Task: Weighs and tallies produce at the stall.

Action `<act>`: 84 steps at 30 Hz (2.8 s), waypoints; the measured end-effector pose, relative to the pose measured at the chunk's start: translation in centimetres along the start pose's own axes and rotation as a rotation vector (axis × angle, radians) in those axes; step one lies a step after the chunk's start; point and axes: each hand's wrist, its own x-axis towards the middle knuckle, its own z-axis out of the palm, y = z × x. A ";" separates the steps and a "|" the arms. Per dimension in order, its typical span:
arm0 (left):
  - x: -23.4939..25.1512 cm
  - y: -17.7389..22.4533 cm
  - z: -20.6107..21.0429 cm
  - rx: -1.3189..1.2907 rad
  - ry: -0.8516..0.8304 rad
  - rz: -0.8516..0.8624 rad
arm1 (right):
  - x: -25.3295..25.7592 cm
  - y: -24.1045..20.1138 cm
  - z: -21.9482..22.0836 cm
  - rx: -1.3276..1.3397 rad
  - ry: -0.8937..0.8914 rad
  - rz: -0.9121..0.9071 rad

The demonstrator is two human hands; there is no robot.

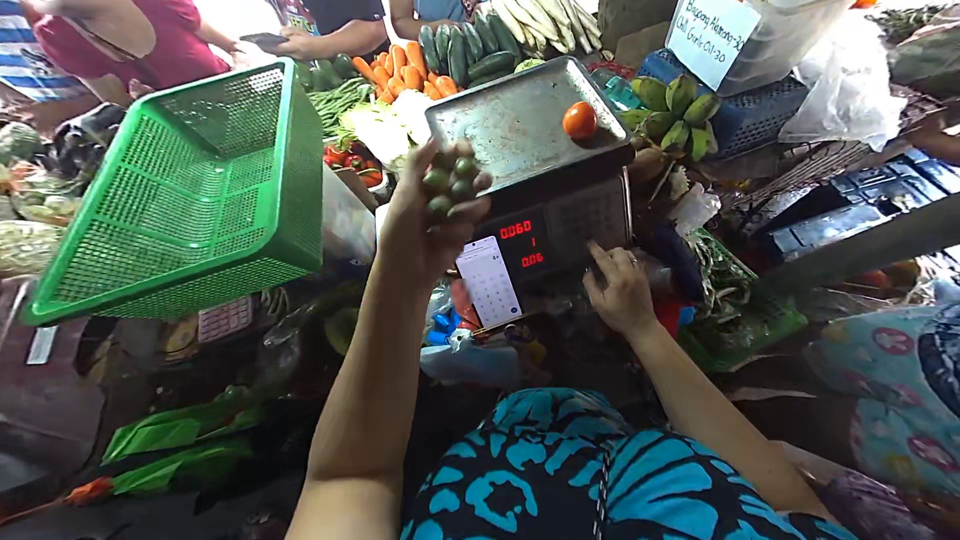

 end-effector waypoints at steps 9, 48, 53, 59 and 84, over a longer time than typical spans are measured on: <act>-14.6 -6.5 -9.6 -0.271 0.288 -0.206 | 3.6 0.2 -3.1 -0.077 -0.110 0.131; -19.4 -11.7 -9.3 -0.489 0.554 -0.264 | -4.5 -9.3 0.7 0.121 -0.262 -0.170; -19.5 -11.7 -9.6 -0.516 0.565 -0.265 | -4.5 -10.7 2.8 0.129 -0.288 -0.281; -17.0 -10.0 -7.7 0.094 0.500 -0.098 | -4.0 -10.8 2.5 0.167 -0.268 -0.262; 7.0 -1.0 1.8 1.846 -0.003 0.478 | 21.9 0.0 -36.6 -0.067 0.685 0.244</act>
